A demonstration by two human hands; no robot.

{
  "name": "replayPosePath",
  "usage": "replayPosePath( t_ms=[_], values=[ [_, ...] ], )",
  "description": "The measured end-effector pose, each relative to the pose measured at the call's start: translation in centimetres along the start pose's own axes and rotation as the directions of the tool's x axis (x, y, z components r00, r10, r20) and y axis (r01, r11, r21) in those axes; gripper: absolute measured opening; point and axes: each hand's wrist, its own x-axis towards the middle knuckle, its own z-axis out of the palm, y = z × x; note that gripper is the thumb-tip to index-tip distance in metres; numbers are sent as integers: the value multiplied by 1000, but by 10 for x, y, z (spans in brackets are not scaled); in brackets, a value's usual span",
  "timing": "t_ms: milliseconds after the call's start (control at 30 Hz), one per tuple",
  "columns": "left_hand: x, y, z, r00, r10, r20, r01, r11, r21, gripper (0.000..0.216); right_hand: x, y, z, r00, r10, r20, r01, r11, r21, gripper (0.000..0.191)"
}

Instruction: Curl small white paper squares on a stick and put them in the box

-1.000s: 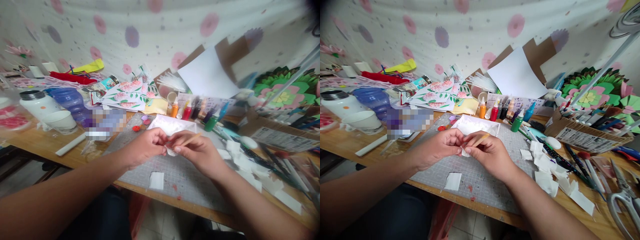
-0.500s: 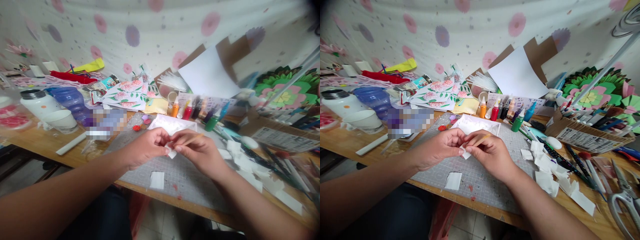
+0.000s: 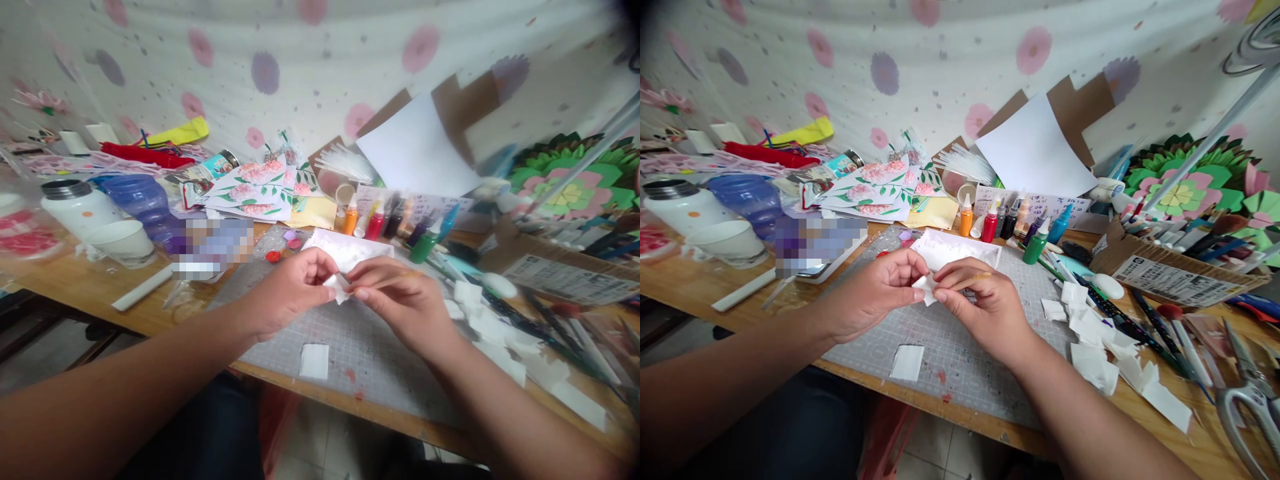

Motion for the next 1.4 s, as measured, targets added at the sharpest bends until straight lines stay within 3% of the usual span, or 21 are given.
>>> replayPosePath(
  t_ms=[400,1033,1400],
  values=[
    [-4,3,1,998,-51,-45,43,985,-165,28,0,-7,-1,994,-62,-87,56,997,-61,16],
    [-4,11,8,996,-78,-49,67,976,-208,21,-1,-7,-1,996,-77,-51,73,995,-72,16],
    [-2,7,7,997,-16,-70,7,992,-125,19,-1,-8,-1,997,-14,-70,15,1000,9,18]
  ],
)
